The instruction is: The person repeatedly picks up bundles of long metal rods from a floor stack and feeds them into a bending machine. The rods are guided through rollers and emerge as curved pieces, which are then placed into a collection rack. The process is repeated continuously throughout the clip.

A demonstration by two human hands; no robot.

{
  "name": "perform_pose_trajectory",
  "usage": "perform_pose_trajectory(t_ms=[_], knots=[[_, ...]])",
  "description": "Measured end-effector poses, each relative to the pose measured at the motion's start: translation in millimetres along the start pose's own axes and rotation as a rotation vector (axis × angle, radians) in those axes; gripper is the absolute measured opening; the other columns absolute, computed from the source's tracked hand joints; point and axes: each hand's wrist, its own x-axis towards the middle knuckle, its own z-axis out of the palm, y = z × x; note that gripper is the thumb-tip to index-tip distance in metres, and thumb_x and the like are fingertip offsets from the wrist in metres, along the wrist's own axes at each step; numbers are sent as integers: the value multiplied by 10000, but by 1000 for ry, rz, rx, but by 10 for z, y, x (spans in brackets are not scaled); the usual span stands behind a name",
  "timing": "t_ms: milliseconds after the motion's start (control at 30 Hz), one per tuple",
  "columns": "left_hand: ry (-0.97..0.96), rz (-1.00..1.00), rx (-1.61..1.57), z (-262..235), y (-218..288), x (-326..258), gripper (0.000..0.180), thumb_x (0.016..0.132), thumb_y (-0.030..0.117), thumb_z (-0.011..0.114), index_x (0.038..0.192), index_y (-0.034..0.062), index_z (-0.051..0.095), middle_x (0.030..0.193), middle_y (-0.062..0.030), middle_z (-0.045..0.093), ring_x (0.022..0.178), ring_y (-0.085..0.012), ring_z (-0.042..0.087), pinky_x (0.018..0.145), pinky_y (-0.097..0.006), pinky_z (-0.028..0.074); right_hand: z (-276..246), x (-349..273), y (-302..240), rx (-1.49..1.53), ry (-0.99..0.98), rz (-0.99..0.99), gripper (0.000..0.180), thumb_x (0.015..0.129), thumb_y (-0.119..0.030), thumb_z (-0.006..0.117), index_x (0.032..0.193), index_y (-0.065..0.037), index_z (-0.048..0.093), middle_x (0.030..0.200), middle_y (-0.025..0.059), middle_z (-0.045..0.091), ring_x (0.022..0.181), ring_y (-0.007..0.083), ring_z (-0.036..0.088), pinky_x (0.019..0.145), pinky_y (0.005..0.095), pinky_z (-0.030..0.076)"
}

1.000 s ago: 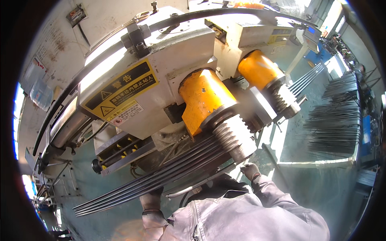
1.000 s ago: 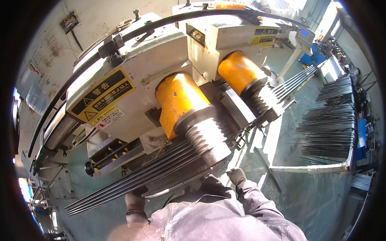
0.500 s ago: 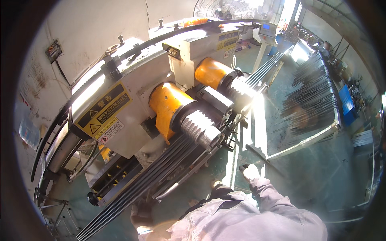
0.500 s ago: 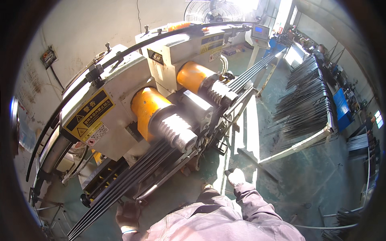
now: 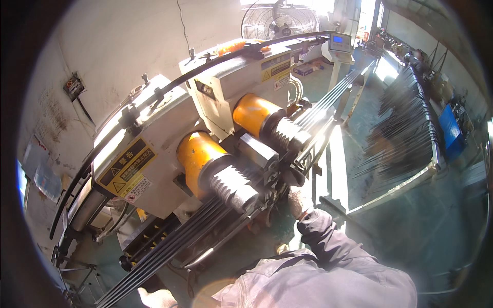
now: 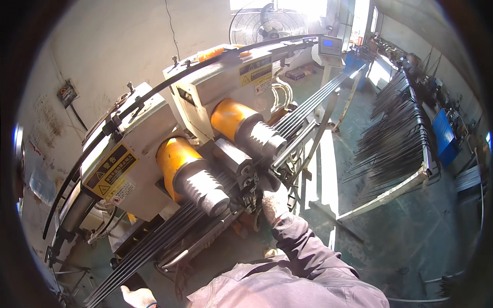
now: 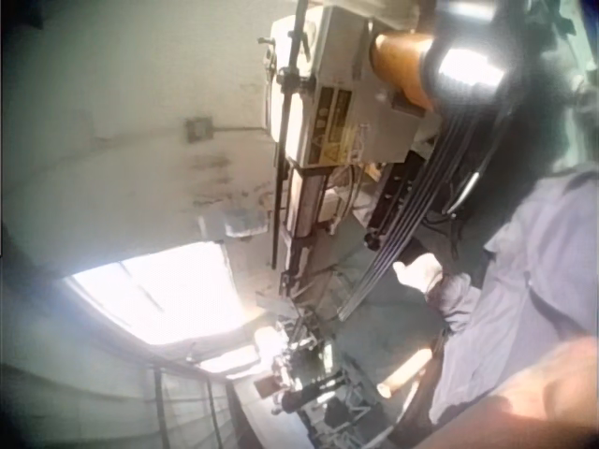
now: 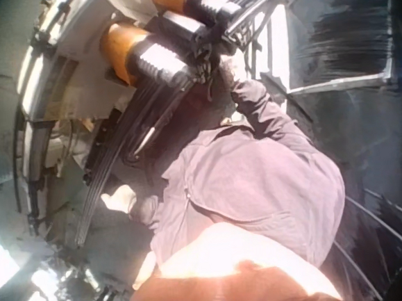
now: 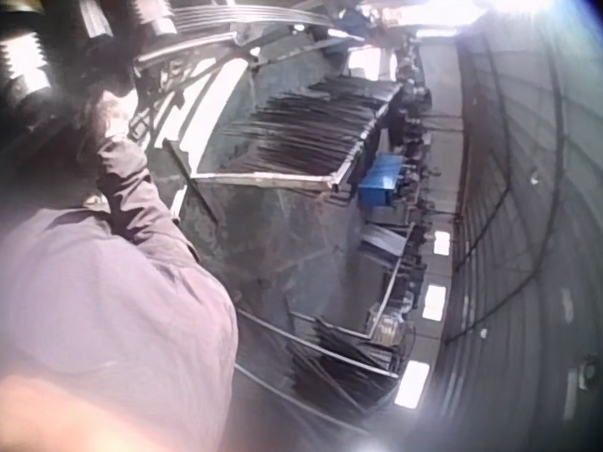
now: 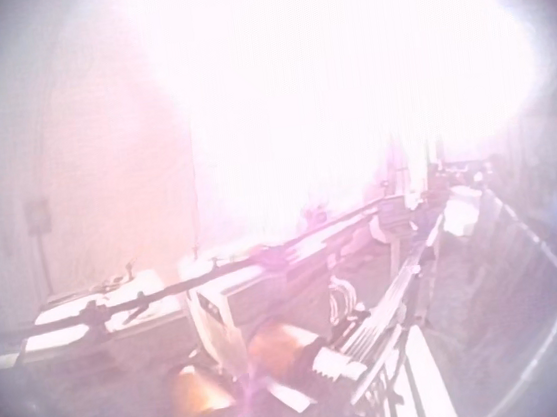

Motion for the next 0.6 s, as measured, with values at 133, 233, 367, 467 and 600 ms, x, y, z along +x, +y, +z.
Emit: perform_pose_trajectory(t_ms=[133,233,367,467,600], knots=[[-457,1077,-162,577,-549,-354,494,1046,505,618,1090,23,716,1062,-137,722,1037,-340,650,943,-511,543,212,206,63,432,-129,262,352,1184,-333,574,1265,-31,735,1054,68,776,907,171,748,801,330,618],[-446,1590,-3,1232,-987,-802,529,1159,407,532,1156,-89,718,1085,-210,752,1000,-347,704,968,-521,557,225,402,327,543,-170,275,316,1189,-292,547,1294,-38,705,1019,62,762,864,164,735,747,320,610],[-25,1953,250,2077,-1167,-1343,456,1189,346,512,1340,-36,710,1285,-182,734,1133,-283,698,1043,-434,565,221,692,501,29,-348,224,284,1182,-227,474,1268,-52,681,1111,95,741,953,184,725,790,324,598],[-110,1758,374,2585,-1275,-1605,508,1185,439,546,1440,24,693,1315,-115,714,1200,-211,675,1090,-385,563,329,822,364,121,-259,340,292,1169,-228,487,1232,-38,699,985,91,754,863,186,741,697,341,575],[-258,1792,445,3183,-1586,-1573,498,1156,308,601,1569,36,550,1316,-117,706,1165,-199,671,1071,-366,582,352,920,150,317,-146,256,249,1047,-233,714,1170,-26,776,961,90,779,790,185,766,651,328,575]])
